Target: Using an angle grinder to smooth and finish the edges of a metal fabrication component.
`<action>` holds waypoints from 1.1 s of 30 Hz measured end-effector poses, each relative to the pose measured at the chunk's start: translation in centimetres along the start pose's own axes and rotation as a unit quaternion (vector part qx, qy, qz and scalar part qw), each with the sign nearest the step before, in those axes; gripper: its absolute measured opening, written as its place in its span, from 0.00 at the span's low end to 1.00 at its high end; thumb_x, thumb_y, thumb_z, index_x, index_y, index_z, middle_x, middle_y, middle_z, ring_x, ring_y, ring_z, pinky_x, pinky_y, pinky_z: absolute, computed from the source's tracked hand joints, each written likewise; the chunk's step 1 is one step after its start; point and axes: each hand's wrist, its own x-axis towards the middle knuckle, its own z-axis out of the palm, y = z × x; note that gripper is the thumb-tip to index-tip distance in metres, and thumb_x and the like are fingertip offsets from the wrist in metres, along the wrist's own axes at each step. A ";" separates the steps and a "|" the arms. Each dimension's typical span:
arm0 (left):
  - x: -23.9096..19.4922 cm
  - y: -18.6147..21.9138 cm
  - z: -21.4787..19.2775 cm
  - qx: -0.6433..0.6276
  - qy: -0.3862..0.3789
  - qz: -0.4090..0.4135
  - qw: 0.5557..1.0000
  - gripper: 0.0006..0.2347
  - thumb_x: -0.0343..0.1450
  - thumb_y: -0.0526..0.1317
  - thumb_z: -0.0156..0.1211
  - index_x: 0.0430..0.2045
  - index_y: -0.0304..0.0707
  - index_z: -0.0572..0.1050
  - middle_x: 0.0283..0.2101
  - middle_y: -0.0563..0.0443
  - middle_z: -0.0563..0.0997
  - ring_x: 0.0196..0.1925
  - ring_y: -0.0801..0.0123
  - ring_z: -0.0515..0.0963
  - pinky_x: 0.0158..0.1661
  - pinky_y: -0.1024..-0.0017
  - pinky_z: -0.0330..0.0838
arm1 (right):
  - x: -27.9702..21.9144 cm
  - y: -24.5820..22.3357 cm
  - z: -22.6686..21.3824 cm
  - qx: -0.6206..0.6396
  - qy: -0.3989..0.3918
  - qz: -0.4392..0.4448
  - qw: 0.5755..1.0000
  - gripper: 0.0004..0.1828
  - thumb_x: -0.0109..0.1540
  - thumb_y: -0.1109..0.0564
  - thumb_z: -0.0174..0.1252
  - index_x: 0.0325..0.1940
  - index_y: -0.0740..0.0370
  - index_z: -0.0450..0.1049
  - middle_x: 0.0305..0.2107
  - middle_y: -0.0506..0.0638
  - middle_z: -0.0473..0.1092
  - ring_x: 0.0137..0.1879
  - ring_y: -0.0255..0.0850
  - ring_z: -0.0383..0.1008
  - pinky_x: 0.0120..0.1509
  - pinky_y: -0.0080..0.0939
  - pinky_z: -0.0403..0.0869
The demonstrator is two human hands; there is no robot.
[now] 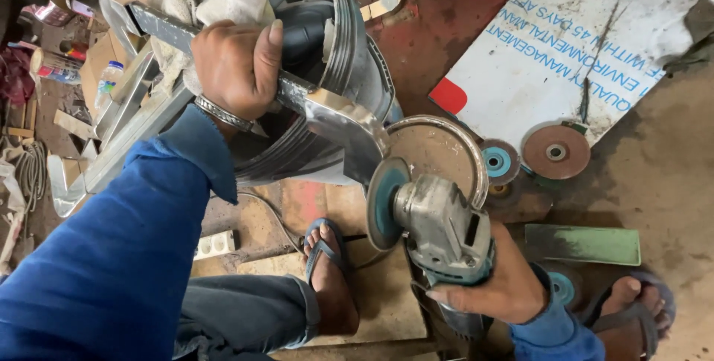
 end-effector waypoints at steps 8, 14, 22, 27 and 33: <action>0.2 0.2 -0.2 -0.010 0.005 0.001 1.000 0.26 0.86 0.42 0.41 0.11 0.36 0.61 0.14 0.50 0.62 0.14 0.55 0.57 0.25 0.58 0.53 | -0.4 1.7 0.0 0.005 -0.004 0.000 1.000 0.33 0.50 0.39 0.75 0.50 0.61 0.81 0.40 0.53 0.84 0.46 0.50 0.87 0.51 0.51 0.89; 0.0 0.0 -0.1 -0.006 0.007 -0.010 1.000 0.27 0.86 0.45 0.41 0.11 0.36 0.61 0.14 0.48 0.61 0.14 0.52 0.57 0.24 0.56 0.52 | 0.1 1.6 0.5 -0.025 0.008 -0.033 0.999 0.33 0.50 0.38 0.74 0.51 0.60 0.79 0.39 0.52 0.83 0.48 0.51 0.87 0.50 0.51 0.90; -0.2 0.1 0.1 -0.004 0.009 -0.011 1.000 0.27 0.86 0.45 0.41 0.10 0.36 0.60 0.14 0.50 0.61 0.14 0.55 0.57 0.24 0.58 0.52 | -0.7 2.9 0.7 -0.039 0.004 -0.019 0.999 0.34 0.51 0.36 0.73 0.54 0.58 0.78 0.45 0.54 0.82 0.53 0.55 0.85 0.59 0.57 0.89; 0.2 0.1 0.0 -0.003 0.010 -0.011 1.000 0.28 0.86 0.45 0.39 0.09 0.37 0.61 0.13 0.51 0.61 0.13 0.58 0.58 0.23 0.59 0.52 | -0.4 1.7 0.9 -0.060 0.017 0.004 0.998 0.24 0.48 0.40 0.74 0.38 0.59 0.84 0.31 0.50 0.84 0.37 0.46 0.87 0.42 0.49 0.88; 0.2 -0.1 0.2 0.003 0.024 -0.001 1.000 0.28 0.86 0.46 0.40 0.09 0.38 0.61 0.13 0.51 0.60 0.12 0.59 0.57 0.22 0.60 0.53 | -0.6 0.8 0.6 -0.079 0.025 0.001 0.997 0.28 0.45 0.45 0.74 0.44 0.62 0.81 0.36 0.51 0.84 0.40 0.46 0.86 0.50 0.47 0.88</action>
